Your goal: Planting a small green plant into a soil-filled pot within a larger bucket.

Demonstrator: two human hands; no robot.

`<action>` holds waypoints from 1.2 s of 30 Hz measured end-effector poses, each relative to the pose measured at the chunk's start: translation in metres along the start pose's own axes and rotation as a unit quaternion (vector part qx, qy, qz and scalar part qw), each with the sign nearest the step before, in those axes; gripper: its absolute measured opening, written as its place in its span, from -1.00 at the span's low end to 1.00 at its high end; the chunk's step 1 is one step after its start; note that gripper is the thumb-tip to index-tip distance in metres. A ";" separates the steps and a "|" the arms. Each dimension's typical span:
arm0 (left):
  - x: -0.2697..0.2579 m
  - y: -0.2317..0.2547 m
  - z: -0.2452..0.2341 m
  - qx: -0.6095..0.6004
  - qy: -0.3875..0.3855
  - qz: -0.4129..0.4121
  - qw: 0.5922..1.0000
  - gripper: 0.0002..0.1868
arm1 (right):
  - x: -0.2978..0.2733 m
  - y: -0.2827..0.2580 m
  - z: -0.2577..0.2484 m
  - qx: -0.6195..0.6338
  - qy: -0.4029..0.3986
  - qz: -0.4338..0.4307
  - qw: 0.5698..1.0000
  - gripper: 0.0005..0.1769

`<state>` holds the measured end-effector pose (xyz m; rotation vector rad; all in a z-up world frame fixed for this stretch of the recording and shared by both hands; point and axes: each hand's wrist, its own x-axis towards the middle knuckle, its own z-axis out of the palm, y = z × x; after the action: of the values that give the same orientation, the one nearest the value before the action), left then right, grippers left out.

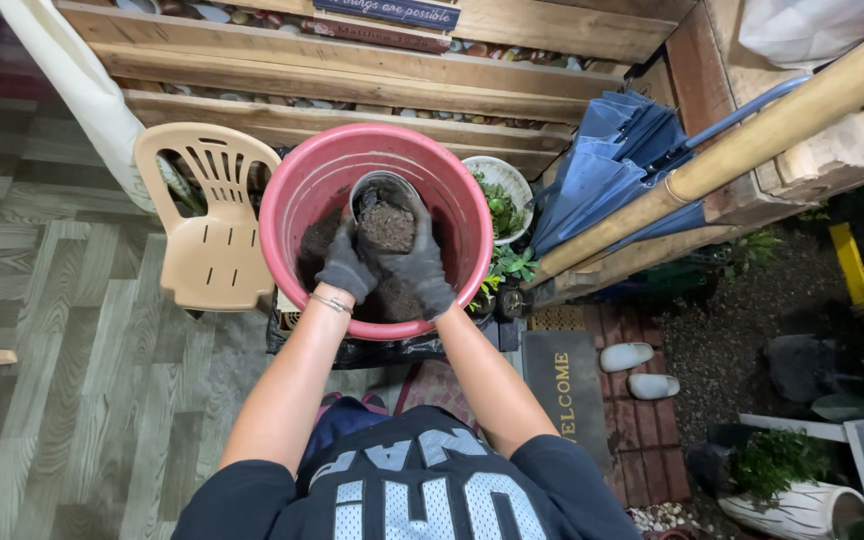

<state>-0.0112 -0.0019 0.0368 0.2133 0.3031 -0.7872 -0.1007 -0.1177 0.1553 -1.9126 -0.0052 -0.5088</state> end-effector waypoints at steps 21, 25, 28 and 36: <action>0.003 0.002 -0.014 0.049 0.033 0.019 0.998 -0.38 | 0.003 -0.028 -0.015 0.017 -0.097 0.018 0.995 0.46; 0.003 0.004 -0.006 0.021 0.042 0.054 0.997 -0.41 | 0.000 -0.004 -0.003 0.003 -0.022 -0.082 0.996 0.51; 0.020 0.002 -0.027 -0.006 -0.013 0.014 1.000 -0.42 | 0.003 -0.015 0.000 0.005 -0.019 -0.010 1.000 0.54; -0.040 0.000 0.047 0.019 0.228 -0.021 0.973 -0.25 | 0.016 -0.037 -0.020 0.102 -0.010 0.004 0.995 0.39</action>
<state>-0.0293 0.0107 0.0948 0.4267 0.7292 -0.7802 -0.1015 -0.1244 0.2001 -1.7175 -0.0615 -0.4660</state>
